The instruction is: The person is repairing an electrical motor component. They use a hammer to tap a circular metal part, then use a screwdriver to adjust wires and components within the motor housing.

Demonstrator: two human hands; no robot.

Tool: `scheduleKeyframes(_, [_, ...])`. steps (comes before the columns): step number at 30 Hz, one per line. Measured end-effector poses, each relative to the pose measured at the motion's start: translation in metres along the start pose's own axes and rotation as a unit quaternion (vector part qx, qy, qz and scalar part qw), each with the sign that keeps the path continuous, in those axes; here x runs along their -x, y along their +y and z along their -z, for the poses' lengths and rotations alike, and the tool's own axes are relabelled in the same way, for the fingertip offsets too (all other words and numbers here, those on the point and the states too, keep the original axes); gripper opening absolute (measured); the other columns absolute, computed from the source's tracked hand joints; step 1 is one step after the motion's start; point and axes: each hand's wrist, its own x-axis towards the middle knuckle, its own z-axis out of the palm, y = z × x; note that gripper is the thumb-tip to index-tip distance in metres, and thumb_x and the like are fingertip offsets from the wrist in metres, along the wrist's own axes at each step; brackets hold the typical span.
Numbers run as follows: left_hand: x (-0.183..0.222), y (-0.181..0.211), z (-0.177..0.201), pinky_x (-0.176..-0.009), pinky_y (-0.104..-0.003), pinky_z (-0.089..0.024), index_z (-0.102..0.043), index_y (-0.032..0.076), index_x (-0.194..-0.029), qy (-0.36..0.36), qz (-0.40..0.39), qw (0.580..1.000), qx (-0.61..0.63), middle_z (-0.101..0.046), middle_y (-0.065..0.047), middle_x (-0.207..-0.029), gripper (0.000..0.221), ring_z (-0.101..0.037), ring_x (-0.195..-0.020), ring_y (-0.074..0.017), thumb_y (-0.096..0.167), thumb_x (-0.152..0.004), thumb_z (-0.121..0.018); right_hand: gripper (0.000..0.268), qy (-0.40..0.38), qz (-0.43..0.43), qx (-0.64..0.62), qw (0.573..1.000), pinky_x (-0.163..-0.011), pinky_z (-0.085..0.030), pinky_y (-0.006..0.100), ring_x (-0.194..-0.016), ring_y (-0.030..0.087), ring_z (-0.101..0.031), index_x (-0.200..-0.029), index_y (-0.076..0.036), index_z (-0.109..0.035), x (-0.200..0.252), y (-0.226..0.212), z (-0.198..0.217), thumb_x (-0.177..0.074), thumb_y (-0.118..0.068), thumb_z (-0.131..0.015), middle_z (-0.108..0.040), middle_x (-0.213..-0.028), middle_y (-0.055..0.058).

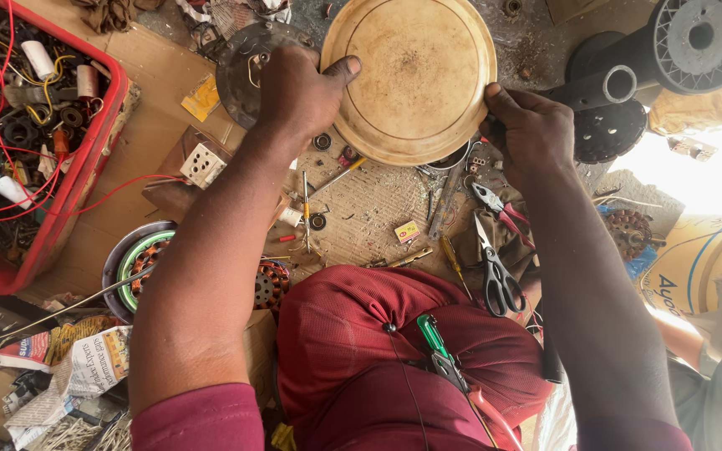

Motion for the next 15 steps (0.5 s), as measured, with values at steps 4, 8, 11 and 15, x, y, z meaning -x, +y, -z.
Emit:
scheduleKeyframes(4, [-0.001, 0.002, 0.0, -0.062, -0.033, -0.06, -0.077, 0.006, -0.087, -0.004, 0.031, 0.999, 0.011, -0.076, -0.008, -0.076, 0.028, -0.076, -0.066, -0.0152, 0.033, -0.09, -0.078, 0.036, 0.007, -0.008, 0.006, 1.0, -0.069, -0.061, 0.021, -0.075, 0.011, -0.069, -0.115, 0.009, -0.074, 0.001, -0.003, 0.001, -0.093, -0.02, -0.078, -0.076, -0.095, 0.01])
scheduleKeyframes(8, [-0.001, -0.001, 0.001, -0.062, -0.033, -0.061, -0.078, 0.004, -0.091, 0.0, -0.012, 0.999, 0.032, -0.078, -0.01, -0.077, 0.027, -0.076, -0.066, -0.0149, 0.031, -0.091, -0.079, 0.034, -0.012, -0.001, 0.002, 1.0, -0.072, -0.063, 0.023, -0.077, 0.013, -0.072, -0.113, 0.009, -0.073, 0.001, -0.001, 0.005, -0.091, -0.017, -0.079, -0.076, -0.095, 0.012])
scheduleKeyframes(11, [-0.002, -0.004, 0.001, -0.061, -0.033, -0.059, -0.079, 0.003, -0.088, 0.015, -0.016, 0.999, 0.029, -0.078, -0.01, -0.077, 0.029, -0.075, -0.064, -0.0143, 0.032, -0.088, -0.082, 0.031, -0.022, 0.005, -0.011, 1.0, -0.075, -0.066, 0.025, -0.08, 0.014, -0.075, -0.11, 0.009, -0.072, 0.0, 0.0, 0.005, -0.091, -0.016, -0.078, -0.076, -0.096, 0.012])
scheduleKeyframes(15, [-0.004, -0.011, -0.003, -0.057, -0.035, -0.055, -0.075, -0.004, -0.082, 0.04, 0.024, 0.998, 0.048, -0.076, -0.012, -0.075, 0.038, -0.069, -0.062, -0.0146, 0.031, -0.084, -0.088, 0.029, -0.018, -0.009, -0.006, 1.0, -0.074, -0.066, 0.026, -0.079, 0.014, -0.073, -0.109, 0.006, -0.072, 0.002, 0.001, 0.005, -0.093, -0.017, -0.078, -0.075, -0.095, 0.011])
